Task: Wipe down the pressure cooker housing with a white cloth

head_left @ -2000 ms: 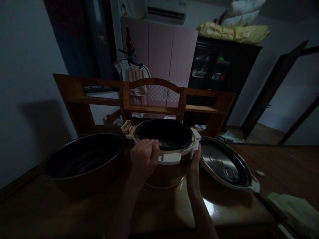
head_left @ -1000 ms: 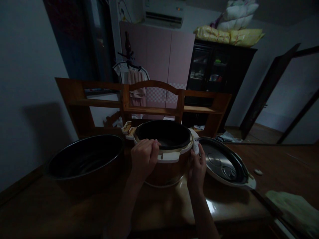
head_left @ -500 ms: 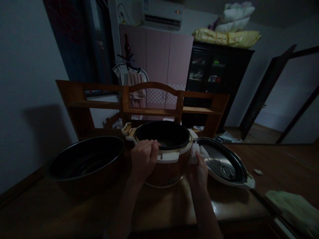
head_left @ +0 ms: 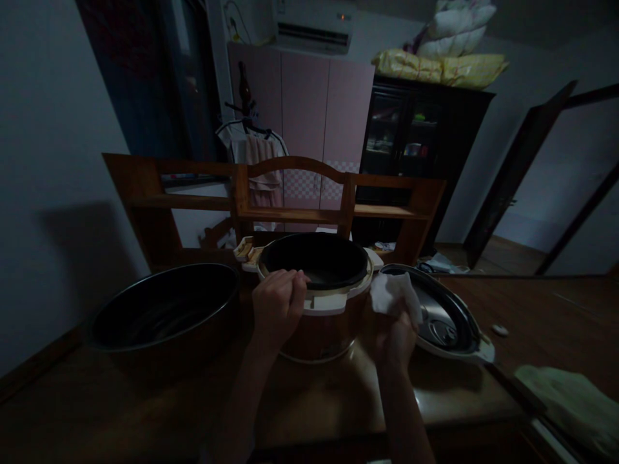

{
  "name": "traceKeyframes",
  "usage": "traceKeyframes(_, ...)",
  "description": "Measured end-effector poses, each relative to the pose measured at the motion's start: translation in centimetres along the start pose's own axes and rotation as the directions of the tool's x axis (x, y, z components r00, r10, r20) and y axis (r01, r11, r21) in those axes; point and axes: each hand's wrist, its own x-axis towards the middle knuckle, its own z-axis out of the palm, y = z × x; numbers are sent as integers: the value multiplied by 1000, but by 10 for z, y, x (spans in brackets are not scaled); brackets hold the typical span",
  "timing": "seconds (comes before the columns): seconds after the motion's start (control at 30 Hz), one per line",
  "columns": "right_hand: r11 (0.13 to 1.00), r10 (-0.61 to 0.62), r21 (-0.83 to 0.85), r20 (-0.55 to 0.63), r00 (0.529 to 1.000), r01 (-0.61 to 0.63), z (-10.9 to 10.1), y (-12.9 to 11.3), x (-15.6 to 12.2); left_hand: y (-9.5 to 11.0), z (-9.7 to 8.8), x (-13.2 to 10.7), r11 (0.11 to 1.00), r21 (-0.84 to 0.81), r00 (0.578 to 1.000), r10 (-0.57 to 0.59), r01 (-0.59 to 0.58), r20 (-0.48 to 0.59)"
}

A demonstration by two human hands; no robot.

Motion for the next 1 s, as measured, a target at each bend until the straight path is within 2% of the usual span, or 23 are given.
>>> traceKeyframes(0.07, 1000, 8, -10, -17, 1000, -8, 0, -5, 4, 0, 0, 0, 1000, -4, 1000, 3, -3, -1)
traceKeyframes(0.23, 986, 147, -81, -19, 989, -148, 1, -15, 8, 0, 0, 0, 1000, -6, 1000, 4, -4, -7)
traceKeyframes(0.43, 965, 141, -233, 85, 986, -118, -10, -9, 14, 0, 0, 0, 1000, -2, 1000, -7, 7, -2)
traceKeyframes(0.57, 939, 203, -293, 44, 978, -182, -18, -6, 24, 0, 1, 0, 1000, 7, 1000, -2, 2, 0)
traceKeyframes(0.63, 940, 170, -305, 32, 985, -152, -20, -6, 29, 0, 1, -1, 1000, 9, 1000, -2, 2, 1)
traceKeyframes(0.77, 960, 16, -279, 37, 999, -5, -24, -6, 38, 0, 0, -1, 1000, 8, 1000, -9, 9, 9)
traceKeyframes(0.83, 963, -22, -266, 60, 998, 37, -25, -8, 40, 0, -1, -1, 1000, 3, 1000, -10, 10, 11)
traceKeyframes(0.9, 967, -43, -248, 65, 997, 58, -25, -10, 39, 1, 0, -1, 1000, 0, 1000, -12, 12, 10)
traceKeyframes(1.0, 972, -30, -234, 3, 1000, 30, -23, -16, 34, 0, 0, -1, 1000, -1, 1000, -16, 16, 6)
